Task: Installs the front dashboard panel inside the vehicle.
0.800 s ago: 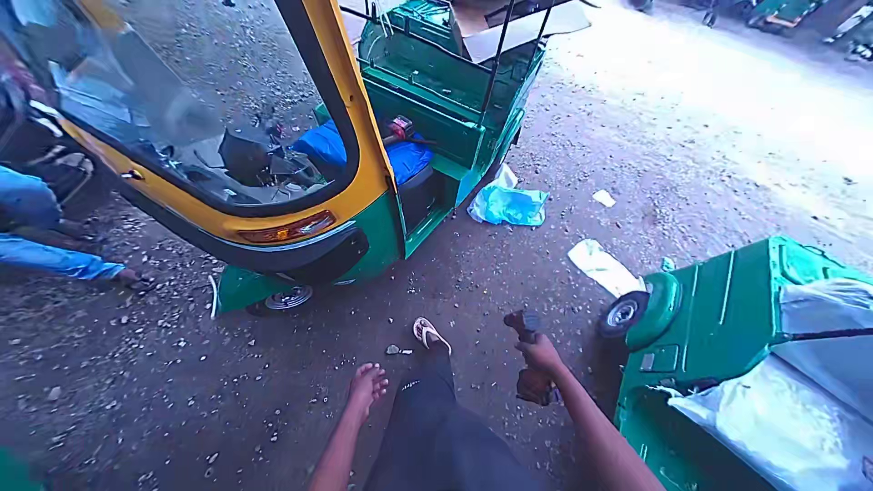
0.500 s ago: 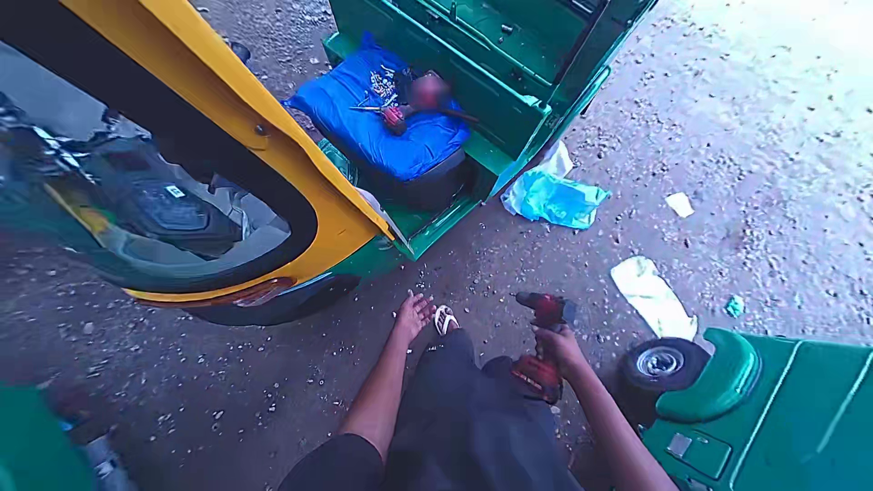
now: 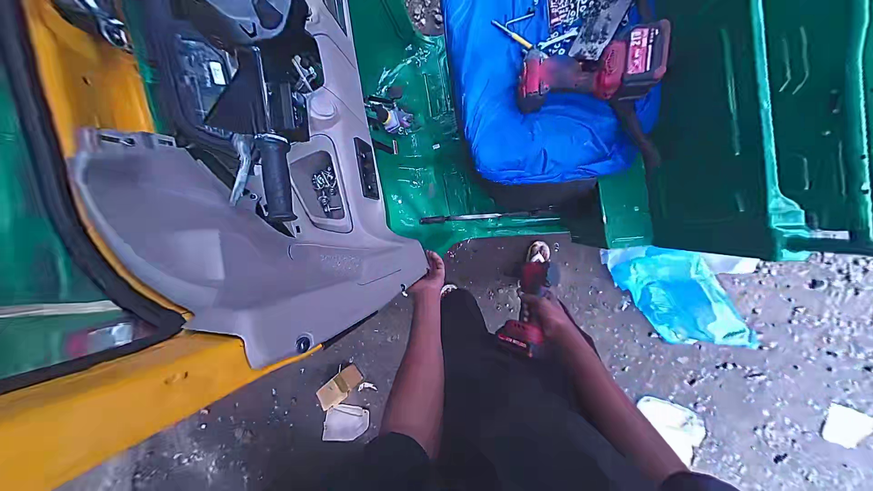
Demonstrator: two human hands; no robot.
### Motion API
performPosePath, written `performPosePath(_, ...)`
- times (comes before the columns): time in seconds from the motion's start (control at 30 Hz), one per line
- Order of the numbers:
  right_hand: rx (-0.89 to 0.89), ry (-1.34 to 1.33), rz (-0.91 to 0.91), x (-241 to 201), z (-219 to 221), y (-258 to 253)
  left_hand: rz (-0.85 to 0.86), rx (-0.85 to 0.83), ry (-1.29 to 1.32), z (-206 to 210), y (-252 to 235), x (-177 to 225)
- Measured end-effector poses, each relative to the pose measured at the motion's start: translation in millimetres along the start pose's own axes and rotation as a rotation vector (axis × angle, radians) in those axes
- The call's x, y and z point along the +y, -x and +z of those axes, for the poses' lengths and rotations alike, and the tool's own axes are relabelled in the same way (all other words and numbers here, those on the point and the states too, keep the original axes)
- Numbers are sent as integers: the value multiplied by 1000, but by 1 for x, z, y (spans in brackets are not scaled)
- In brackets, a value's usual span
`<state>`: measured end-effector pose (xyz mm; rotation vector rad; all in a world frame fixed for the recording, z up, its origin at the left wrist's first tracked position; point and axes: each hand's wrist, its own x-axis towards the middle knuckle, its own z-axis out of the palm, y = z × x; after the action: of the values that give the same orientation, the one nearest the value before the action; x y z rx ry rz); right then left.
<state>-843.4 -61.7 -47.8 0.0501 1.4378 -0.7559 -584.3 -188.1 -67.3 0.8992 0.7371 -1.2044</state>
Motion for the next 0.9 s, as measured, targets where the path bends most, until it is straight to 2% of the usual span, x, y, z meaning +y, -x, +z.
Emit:
performPosePath(0.1, -49, 207, 47, -31, -38, -16, 41, 81, -33, -15, 16, -3)
performPosePath(0.23, 2, 360, 69, -63, -61, -42, 108, 256, -223, -4, 17, -6)
performPosePath(0.37, 37, 382, 132, -71, -66, -58, 132, 269, -264, -6, 19, -7)
performPosePath(0.53, 14, 413, 160, -76, -63, -64, 131, 221, -150, -5, 12, -9)
performPosePath(0.73, 36, 421, 152, -82, -36, -64, 129, 229, -228, -3, 22, -5)
performPosePath(0.9, -122, 452, 64, -87, -21, -35, 104, 223, -250, -8, 29, 2)
